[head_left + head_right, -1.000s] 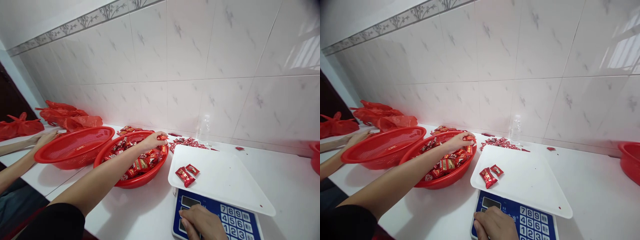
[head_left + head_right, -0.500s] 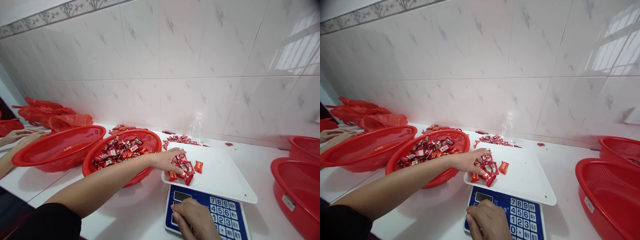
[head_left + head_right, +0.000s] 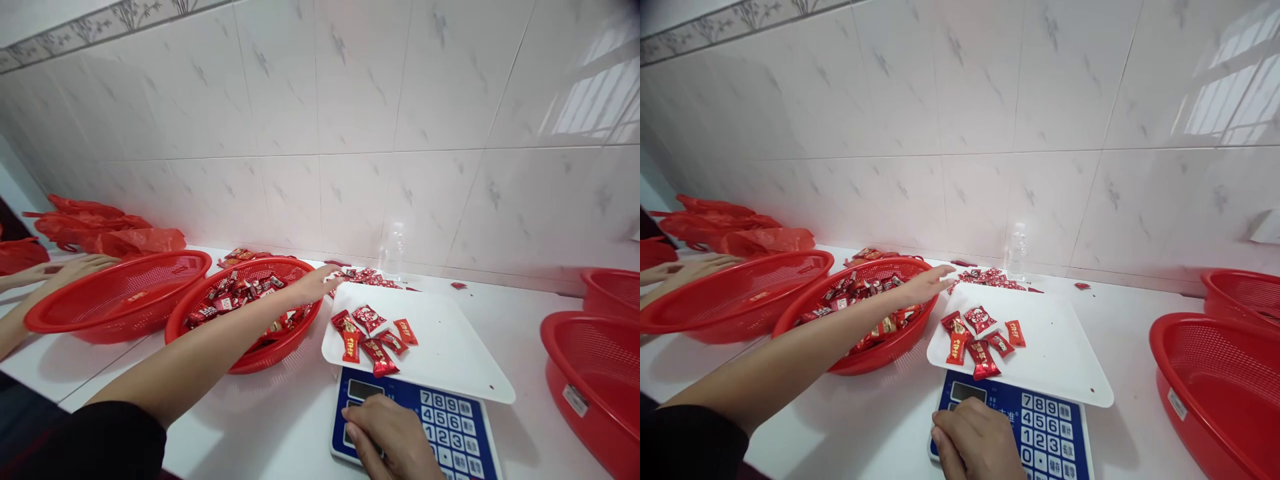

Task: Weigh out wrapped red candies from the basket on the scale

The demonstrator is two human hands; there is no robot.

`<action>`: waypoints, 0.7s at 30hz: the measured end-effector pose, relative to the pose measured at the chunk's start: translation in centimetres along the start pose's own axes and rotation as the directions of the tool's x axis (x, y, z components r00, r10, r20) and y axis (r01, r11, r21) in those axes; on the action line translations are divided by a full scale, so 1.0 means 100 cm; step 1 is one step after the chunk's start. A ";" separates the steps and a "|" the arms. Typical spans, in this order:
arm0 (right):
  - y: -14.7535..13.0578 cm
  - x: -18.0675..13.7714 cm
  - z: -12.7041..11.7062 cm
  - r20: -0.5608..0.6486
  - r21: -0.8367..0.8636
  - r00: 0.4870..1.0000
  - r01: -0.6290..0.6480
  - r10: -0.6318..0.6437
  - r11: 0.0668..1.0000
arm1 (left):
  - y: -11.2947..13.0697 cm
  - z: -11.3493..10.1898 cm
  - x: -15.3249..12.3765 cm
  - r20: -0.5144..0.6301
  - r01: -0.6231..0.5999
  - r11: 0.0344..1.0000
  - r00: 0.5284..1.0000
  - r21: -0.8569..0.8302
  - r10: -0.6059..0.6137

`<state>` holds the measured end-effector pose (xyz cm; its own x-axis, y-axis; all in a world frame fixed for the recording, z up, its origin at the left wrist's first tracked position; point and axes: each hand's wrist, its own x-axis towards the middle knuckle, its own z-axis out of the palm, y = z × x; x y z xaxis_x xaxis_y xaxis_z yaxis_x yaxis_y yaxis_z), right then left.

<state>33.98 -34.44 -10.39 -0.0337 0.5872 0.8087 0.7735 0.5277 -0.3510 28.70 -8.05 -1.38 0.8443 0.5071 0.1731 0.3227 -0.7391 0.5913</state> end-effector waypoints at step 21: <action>0.000 -0.002 0.005 -0.055 0.001 0.998 0.016 -0.016 1.000 | -0.093 -0.005 -0.014 0.216 0.437 0.873 0.850 0.218 -0.480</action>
<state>33.68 -34.28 -10.82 -0.0113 0.5441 0.8389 0.7725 0.5374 -0.3382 24.33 -1.68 -6.70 0.6555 0.6899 -0.3070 0.7438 -0.5198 0.4202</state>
